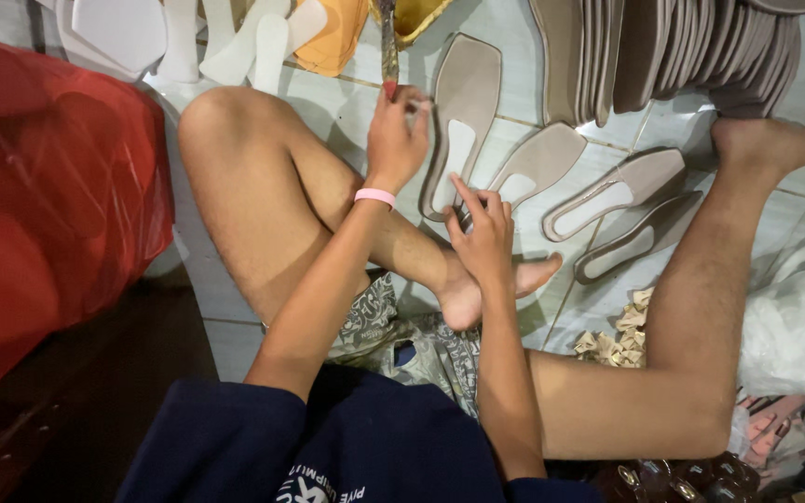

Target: The person sits on the floor and assembles slip-on shoes by applying adhesive to the sole and attaching insoles. They handle shoe soles, insoles, and adhesive, working one at a time.

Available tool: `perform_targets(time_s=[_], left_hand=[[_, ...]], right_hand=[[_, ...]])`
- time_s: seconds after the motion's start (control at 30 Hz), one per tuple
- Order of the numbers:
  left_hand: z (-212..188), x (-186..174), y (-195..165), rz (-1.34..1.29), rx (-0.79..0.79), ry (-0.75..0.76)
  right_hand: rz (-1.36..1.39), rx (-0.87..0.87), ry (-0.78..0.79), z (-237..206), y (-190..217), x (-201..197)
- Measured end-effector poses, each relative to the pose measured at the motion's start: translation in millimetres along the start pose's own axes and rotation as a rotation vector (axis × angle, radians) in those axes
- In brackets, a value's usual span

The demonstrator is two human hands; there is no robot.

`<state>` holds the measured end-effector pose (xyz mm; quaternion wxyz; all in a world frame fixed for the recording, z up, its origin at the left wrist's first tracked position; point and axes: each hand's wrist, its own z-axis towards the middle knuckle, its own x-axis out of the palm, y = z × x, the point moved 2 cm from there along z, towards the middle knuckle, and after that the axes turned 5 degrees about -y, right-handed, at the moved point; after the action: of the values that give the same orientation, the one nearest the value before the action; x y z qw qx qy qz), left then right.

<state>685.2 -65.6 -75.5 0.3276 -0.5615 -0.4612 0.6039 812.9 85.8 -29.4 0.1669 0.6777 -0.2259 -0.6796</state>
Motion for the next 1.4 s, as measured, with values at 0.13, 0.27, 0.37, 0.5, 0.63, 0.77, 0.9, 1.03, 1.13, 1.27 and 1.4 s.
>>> perform_targets(time_s=[0.13,0.27,0.37,0.5,0.63,0.77,0.9,1.03,1.13,1.27,1.4], left_hand=[[-6.1,-1.0,-11.4,0.037,0.284,0.135],[-3.0,0.1,-14.9,0.095,0.323,0.167],[-1.9,2.0,-12.6,0.133,0.269,0.188],[-0.6,4.0,-13.6,0.169,0.246,0.163],[0.7,2.8,-18.7,0.162,0.242,0.146],[0.3,1.2,-18.8,0.125,0.249,0.143],[-0.3,2.0,-12.5,0.0,0.245,0.137],[-7.8,-1.8,-13.0,0.023,0.246,0.094],[-27.6,-13.7,-14.3,0.095,0.249,0.152],[-51.2,-30.2,-22.1,0.229,0.305,0.326],[-54.0,-26.0,-29.4,0.47,0.378,0.464]], right_hand=[[0.025,0.03,0.012,-0.6,0.7,-0.5],[-0.007,0.037,0.017,-0.6,1.3,-0.3],[-0.026,0.026,0.007,-1.2,1.2,0.9],[-0.04,0.028,-0.006,-1.0,0.6,3.4],[-0.038,0.03,-0.017,-0.7,0.2,4.4],[-0.033,0.029,-0.01,-2.2,-1.1,4.5],[0.008,0.013,-0.006,-6.0,-3.2,2.9],[0.092,0.019,-0.016,-10.6,-4.7,0.0],[0.076,0.002,-0.044,-13.3,-5.0,0.1],[0.114,0.004,-0.067,-15.5,-8.9,2.8],[0.156,0.007,-0.1,-17.5,-15.9,3.9]])
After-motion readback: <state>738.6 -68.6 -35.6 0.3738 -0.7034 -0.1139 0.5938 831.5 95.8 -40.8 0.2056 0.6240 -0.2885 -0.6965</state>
